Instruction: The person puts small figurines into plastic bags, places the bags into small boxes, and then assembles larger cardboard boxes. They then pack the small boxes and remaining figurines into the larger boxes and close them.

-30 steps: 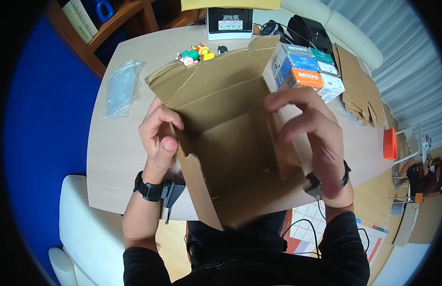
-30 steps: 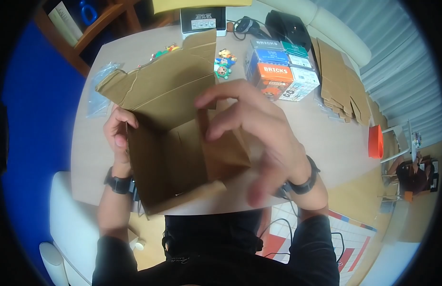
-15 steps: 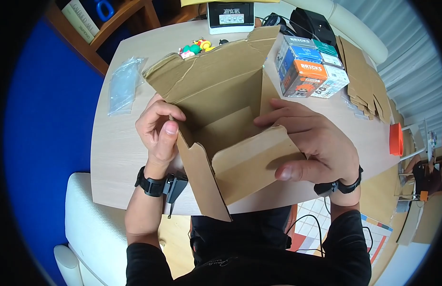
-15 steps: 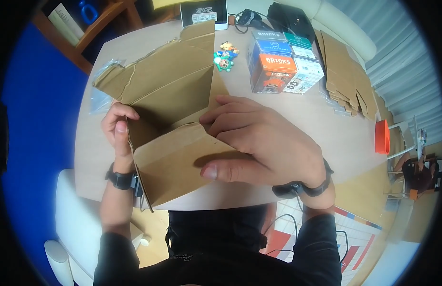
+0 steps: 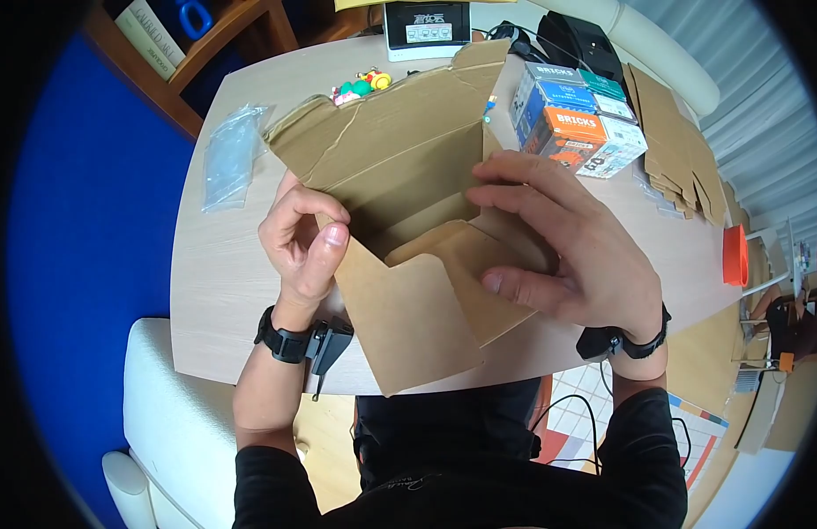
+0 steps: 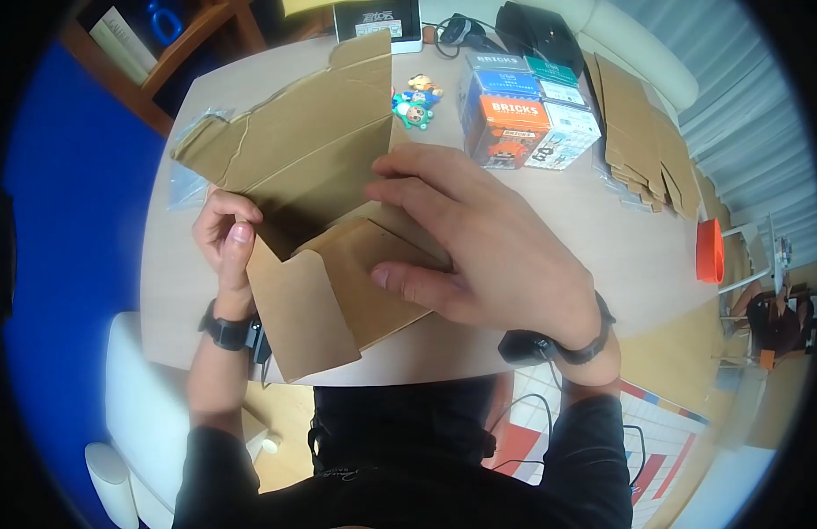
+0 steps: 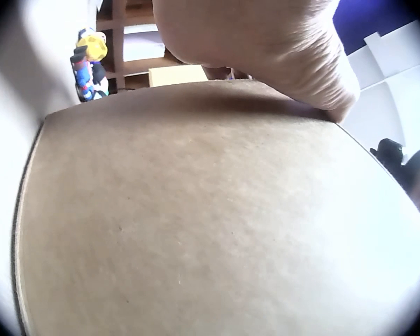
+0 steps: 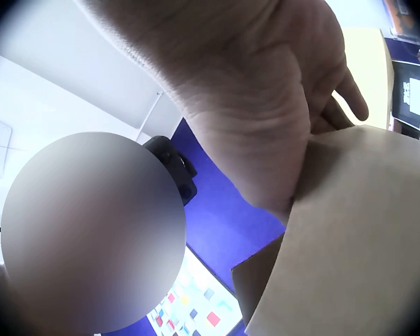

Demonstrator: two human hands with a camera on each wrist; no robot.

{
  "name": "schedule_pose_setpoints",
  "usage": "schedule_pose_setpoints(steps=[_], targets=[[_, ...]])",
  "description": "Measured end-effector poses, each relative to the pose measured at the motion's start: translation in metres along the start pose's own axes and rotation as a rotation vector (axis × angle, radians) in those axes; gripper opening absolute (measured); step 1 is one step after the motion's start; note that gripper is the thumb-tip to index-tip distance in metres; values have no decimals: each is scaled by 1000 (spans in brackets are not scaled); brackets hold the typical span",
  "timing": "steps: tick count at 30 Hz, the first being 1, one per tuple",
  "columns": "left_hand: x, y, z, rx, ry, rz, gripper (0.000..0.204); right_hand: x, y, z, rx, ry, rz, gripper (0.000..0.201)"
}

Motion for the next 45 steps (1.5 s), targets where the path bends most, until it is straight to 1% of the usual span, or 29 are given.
schedule_pose_setpoints(steps=[3, 6, 9, 13, 16, 19, 22, 25, 27, 29, 31, 32, 35, 37, 38, 39, 41, 43, 45], targets=[[1, -1, 1, 16, -13, -2, 18, 2, 3, -1, -29, 2, 2, 67], [-3, -3, 1, 109, -52, 11, 12, 3, 7, -3, -52, -6, -19, 74], [-8, 4, 3, 160, -48, -38, 8, 2, 10, -3, -65, -16, -4, 79], [-11, 3, 3, 178, -34, -68, 13, 0, 14, -3, -45, -16, 26, 84], [-12, -2, 3, 205, -94, -39, 19, -3, 17, -2, -34, -70, -3, 87], [-12, -3, 1, 159, -96, 19, 26, -5, 11, 4, 36, -102, 37, 76], [-12, -3, 1, 137, -89, -59, 32, -4, 8, 4, 65, -109, 148, 63], [-10, -4, -1, 135, -40, -49, 34, 5, 4, 5, 117, -13, 294, 40], [-10, -1, 0, 108, -17, -28, 34, 15, -3, 4, 277, 96, 431, 35], [-6, -3, -1, 102, -8, -48, 36, 20, -10, -2, 383, 57, 553, 30], [-1, -11, -2, 121, -17, -114, 40, 21, -24, -8, 427, -134, 657, 24], [0, -10, -1, 94, -5, -137, 43, 19, -30, -9, 418, -177, 594, 16], [-2, -4, 0, 25, 0, -238, 54, 16, -36, -16, 445, -368, 509, 23], [-2, -2, -2, -8, -34, -347, 64, 19, -30, -22, 395, -358, 516, 21], [-5, 1, -4, -20, -42, -296, 67, 20, -28, -23, 369, -353, 521, 21], [-7, 6, -7, -31, -49, -247, 71, 21, -30, -22, 392, -361, 541, 19], [-12, 14, -11, -23, -71, -161, 75, 25, -35, -17, 444, -378, 581, 27], [-18, 15, -14, 15, -104, -89, 78, 21, -24, -7, 552, -142, 778, 47], [-17, 7, -17, 23, -95, -81, 77, 14, -18, 2, 503, -11, 710, 66]])
Point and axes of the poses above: each hand's wrist, its own z-axis towards the middle knuckle, its own x-axis out of the back of the hand, y = z × x, the point moved 8 cm from there along z, towards the middle knuckle, and after that the axes turned 15 degrees about x, right-handed, at the moved point
